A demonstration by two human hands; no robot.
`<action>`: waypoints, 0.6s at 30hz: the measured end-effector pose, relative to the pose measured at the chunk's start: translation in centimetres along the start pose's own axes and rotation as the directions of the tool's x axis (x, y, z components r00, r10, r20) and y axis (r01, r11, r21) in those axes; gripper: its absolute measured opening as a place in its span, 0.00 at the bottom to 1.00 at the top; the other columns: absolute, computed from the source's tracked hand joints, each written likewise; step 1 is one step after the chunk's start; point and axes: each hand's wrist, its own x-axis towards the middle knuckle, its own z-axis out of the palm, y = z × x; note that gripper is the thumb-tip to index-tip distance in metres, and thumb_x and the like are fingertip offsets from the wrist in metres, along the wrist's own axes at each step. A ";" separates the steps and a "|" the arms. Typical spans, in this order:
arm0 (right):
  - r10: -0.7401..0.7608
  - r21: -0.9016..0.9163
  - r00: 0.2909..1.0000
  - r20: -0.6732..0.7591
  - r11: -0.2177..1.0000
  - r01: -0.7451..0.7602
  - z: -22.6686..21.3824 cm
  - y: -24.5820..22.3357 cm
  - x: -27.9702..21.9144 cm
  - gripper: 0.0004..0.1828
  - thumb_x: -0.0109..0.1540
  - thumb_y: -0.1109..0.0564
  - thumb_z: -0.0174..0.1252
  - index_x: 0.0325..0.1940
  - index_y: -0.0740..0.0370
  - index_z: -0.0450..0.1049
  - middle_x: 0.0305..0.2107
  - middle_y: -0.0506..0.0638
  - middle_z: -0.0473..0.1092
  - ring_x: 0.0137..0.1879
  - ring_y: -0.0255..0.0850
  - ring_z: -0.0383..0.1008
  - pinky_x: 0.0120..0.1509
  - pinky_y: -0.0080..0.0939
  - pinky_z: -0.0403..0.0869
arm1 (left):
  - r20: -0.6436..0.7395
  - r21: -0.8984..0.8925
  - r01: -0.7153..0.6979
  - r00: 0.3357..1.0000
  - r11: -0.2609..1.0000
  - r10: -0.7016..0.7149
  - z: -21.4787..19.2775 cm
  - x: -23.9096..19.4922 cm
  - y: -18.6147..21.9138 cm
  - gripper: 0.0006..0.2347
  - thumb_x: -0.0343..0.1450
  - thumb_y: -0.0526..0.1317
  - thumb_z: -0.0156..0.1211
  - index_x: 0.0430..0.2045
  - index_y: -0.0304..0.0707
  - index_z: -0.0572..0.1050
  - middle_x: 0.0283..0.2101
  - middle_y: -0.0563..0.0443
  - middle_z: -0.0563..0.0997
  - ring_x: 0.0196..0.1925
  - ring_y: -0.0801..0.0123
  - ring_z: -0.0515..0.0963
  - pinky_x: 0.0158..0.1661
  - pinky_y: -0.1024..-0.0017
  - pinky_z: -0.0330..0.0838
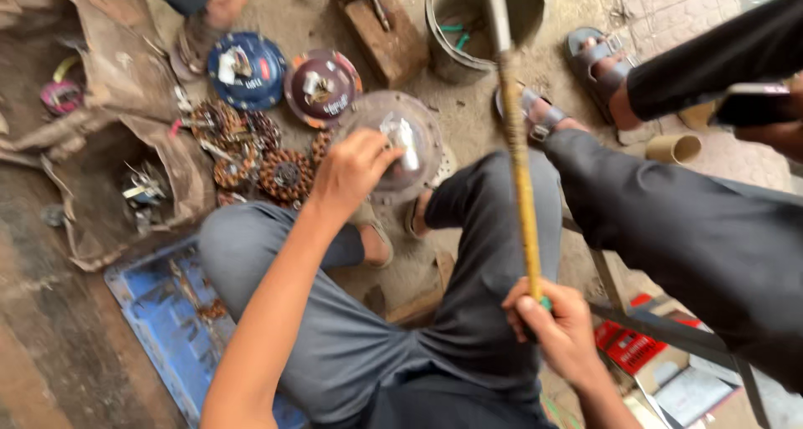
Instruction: The person uses a hammer and chisel to remove a metal pin from a motor component, then uses pliers to pull out a small cylindrical part. The work is performed while sitting on the ground with other motor parts nearby.
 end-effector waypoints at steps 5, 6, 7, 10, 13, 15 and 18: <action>0.249 -0.227 0.968 0.020 0.944 -0.238 0.6 1.6 -5.1 0.15 0.64 0.54 0.52 0.51 0.64 0.77 0.15 0.48 0.70 0.17 0.32 0.66 0.21 0.33 0.66 | -0.107 -0.238 0.322 0.929 0.916 -0.354 -0.3 -2.0 0.3 0.07 0.74 0.32 0.64 0.46 0.37 0.80 0.50 0.46 0.82 0.53 0.55 0.82 0.53 0.62 0.76; 0.287 -0.288 0.958 0.008 0.918 -0.273 0.5 1.4 -5.8 0.19 0.63 0.55 0.53 0.55 0.62 0.77 0.15 0.48 0.70 0.15 0.32 0.66 0.20 0.34 0.65 | -0.127 -0.220 0.308 0.932 0.926 -0.340 -0.5 -2.2 0.3 0.11 0.73 0.30 0.62 0.49 0.36 0.79 0.54 0.45 0.81 0.58 0.52 0.80 0.58 0.60 0.75; 0.290 -0.308 0.957 0.008 0.911 -0.274 0.6 1.4 -6.4 0.22 0.62 0.55 0.54 0.60 0.60 0.73 0.16 0.48 0.72 0.16 0.32 0.67 0.20 0.34 0.66 | -0.146 -0.201 0.291 0.935 0.935 -0.323 -0.7 -2.4 0.3 0.14 0.72 0.28 0.61 0.53 0.35 0.77 0.58 0.44 0.80 0.62 0.50 0.78 0.62 0.58 0.73; 0.237 -0.374 0.971 0.019 0.903 -0.213 2.0 1.8 -8.3 0.31 0.60 0.56 0.58 0.68 0.59 0.67 0.21 0.47 0.75 0.18 0.31 0.69 0.23 0.33 0.69 | -0.004 -0.253 0.157 0.987 0.955 -0.163 -0.4 -3.2 0.8 0.29 0.64 0.27 0.66 0.64 0.31 0.67 0.66 0.33 0.70 0.68 0.41 0.69 0.65 0.54 0.64; 0.158 -0.409 0.987 -0.005 0.901 -0.146 3.6 2.7 -8.9 0.31 0.62 0.56 0.59 0.70 0.62 0.66 0.26 0.47 0.74 0.23 0.30 0.69 0.26 0.32 0.70 | 0.127 -0.150 0.251 0.964 0.956 -0.233 2.1 -2.6 1.4 0.34 0.59 0.27 0.69 0.63 0.34 0.63 0.68 0.30 0.65 0.68 0.39 0.66 0.65 0.56 0.63; 0.275 -0.348 0.957 -0.090 0.892 -0.289 4.0 3.7 -8.6 0.31 0.62 0.57 0.58 0.71 0.59 0.66 0.29 0.47 0.76 0.22 0.30 0.70 0.24 0.33 0.72 | 0.019 -0.165 0.236 0.972 0.958 -0.236 4.2 -2.2 1.3 0.30 0.64 0.31 0.74 0.59 0.38 0.64 0.68 0.36 0.68 0.71 0.43 0.68 0.69 0.58 0.64; 0.468 -0.092 0.880 -0.078 0.876 -0.474 3.0 5.1 -7.4 0.32 0.63 0.59 0.55 0.74 0.58 0.64 0.30 0.49 0.75 0.21 0.34 0.67 0.22 0.36 0.68 | -0.088 -0.203 0.255 0.957 0.945 -0.277 6.4 -2.7 0.5 0.28 0.67 0.36 0.77 0.57 0.38 0.64 0.70 0.39 0.69 0.72 0.45 0.70 0.70 0.60 0.66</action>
